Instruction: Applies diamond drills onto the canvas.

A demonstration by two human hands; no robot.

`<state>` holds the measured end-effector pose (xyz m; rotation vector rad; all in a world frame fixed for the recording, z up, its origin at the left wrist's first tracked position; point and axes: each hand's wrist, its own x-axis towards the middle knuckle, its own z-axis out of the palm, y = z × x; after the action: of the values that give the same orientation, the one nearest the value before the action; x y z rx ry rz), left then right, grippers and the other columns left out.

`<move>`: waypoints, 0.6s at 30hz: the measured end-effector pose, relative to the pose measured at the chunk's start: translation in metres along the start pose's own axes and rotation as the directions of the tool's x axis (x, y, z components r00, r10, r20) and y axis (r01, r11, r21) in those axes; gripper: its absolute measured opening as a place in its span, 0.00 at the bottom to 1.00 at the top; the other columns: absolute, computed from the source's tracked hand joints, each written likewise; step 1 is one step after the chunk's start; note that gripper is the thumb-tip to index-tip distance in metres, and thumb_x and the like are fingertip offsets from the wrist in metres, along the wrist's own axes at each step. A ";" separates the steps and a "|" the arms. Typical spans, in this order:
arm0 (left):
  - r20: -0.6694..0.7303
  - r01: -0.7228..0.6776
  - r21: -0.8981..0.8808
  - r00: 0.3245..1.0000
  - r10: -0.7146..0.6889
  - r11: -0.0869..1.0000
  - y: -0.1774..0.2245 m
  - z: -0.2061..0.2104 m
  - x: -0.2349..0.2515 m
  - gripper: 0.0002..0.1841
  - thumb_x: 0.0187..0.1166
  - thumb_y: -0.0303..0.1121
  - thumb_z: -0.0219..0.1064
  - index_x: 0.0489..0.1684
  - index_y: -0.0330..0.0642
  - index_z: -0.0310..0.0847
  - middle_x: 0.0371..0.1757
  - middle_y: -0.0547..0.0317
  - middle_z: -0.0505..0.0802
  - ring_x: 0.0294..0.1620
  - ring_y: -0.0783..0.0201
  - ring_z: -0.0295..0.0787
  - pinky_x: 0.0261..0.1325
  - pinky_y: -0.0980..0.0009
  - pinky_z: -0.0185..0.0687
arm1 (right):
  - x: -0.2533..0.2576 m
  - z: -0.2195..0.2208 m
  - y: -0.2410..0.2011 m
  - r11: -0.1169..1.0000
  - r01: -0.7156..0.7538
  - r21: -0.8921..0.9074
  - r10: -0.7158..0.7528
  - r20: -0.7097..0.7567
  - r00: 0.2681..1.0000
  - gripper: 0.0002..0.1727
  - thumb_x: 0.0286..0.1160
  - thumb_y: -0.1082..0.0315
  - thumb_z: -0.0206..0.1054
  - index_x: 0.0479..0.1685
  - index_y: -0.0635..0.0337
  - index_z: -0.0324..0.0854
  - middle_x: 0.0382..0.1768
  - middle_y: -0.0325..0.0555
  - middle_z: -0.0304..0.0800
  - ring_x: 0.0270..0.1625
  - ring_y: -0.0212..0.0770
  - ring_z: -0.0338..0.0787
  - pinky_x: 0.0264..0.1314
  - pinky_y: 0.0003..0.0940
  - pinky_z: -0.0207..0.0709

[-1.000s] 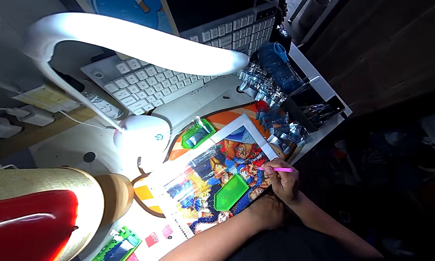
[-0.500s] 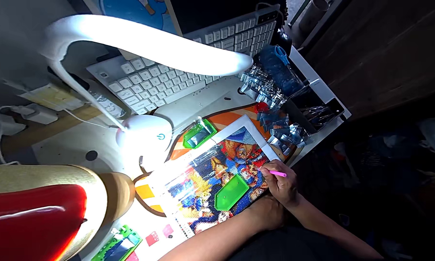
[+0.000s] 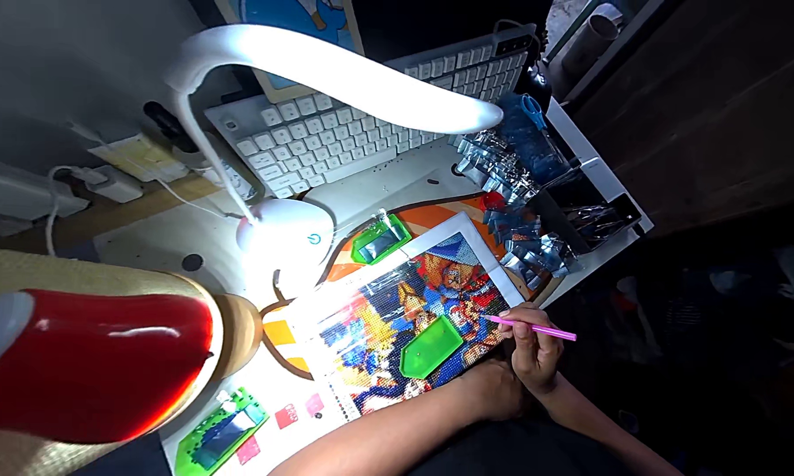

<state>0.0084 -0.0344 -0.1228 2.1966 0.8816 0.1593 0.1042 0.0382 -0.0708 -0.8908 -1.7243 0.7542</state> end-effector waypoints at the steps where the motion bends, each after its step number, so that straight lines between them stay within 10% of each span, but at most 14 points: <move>1: -0.039 -0.029 0.022 0.999 0.029 0.999 -0.001 0.010 0.004 0.18 0.82 0.51 0.60 0.49 0.48 0.88 0.53 0.56 0.94 0.62 0.53 0.89 0.65 0.48 0.84 | -0.001 0.004 0.001 1.000 -0.002 0.016 0.002 0.030 1.000 0.14 0.89 0.58 0.56 0.52 0.51 0.88 0.45 0.34 0.93 0.50 0.33 0.92 0.56 0.32 0.88; 5: -0.304 -0.173 0.114 0.931 0.201 0.978 0.009 0.006 0.011 0.16 0.82 0.48 0.61 0.44 0.48 0.89 0.45 0.57 0.94 0.54 0.57 0.91 0.55 0.52 0.87 | 0.004 0.024 -0.001 0.999 0.033 0.006 -0.034 0.269 0.963 0.15 0.88 0.58 0.59 0.53 0.57 0.88 0.51 0.39 0.93 0.58 0.35 0.91 0.65 0.33 0.86; 6: -0.042 -0.060 0.004 0.997 0.060 0.998 0.042 -0.058 0.003 0.14 0.84 0.42 0.64 0.53 0.44 0.88 0.54 0.53 0.93 0.64 0.55 0.88 0.67 0.51 0.80 | 0.005 0.028 -0.001 0.998 0.066 0.006 -0.065 0.314 0.947 0.16 0.88 0.57 0.59 0.53 0.58 0.89 0.50 0.41 0.94 0.58 0.35 0.92 0.66 0.33 0.86; 8: -0.023 -0.042 -0.218 0.999 0.038 0.975 0.061 -0.106 -0.003 0.11 0.78 0.34 0.70 0.48 0.35 0.89 0.51 0.43 0.93 0.61 0.48 0.89 0.65 0.46 0.80 | 0.005 0.035 0.002 0.990 0.139 0.016 -0.135 0.361 0.923 0.17 0.88 0.56 0.58 0.49 0.59 0.88 0.46 0.43 0.95 0.55 0.36 0.93 0.64 0.33 0.86; 12: -0.048 -0.059 -0.294 0.998 0.047 0.954 0.059 -0.106 -0.004 0.11 0.77 0.34 0.70 0.46 0.34 0.88 0.49 0.41 0.93 0.58 0.45 0.89 0.61 0.44 0.81 | 0.008 0.038 -0.001 0.984 0.180 0.005 -0.170 0.353 0.920 0.17 0.88 0.57 0.58 0.45 0.59 0.87 0.40 0.42 0.93 0.49 0.34 0.93 0.57 0.30 0.86; 18: 0.296 0.254 -0.459 0.947 -0.123 0.851 0.066 -0.120 -0.007 0.14 0.82 0.33 0.65 0.54 0.29 0.85 0.54 0.35 0.90 0.60 0.42 0.86 0.63 0.43 0.76 | 0.007 0.050 -0.013 0.979 0.179 0.094 -0.202 0.473 0.858 0.18 0.88 0.55 0.59 0.44 0.59 0.87 0.41 0.44 0.94 0.50 0.35 0.93 0.58 0.30 0.87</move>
<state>-0.0043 0.0015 0.0087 1.5983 0.8003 -0.0017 0.0527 0.0334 -0.0718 -0.5075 -2.1842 0.9313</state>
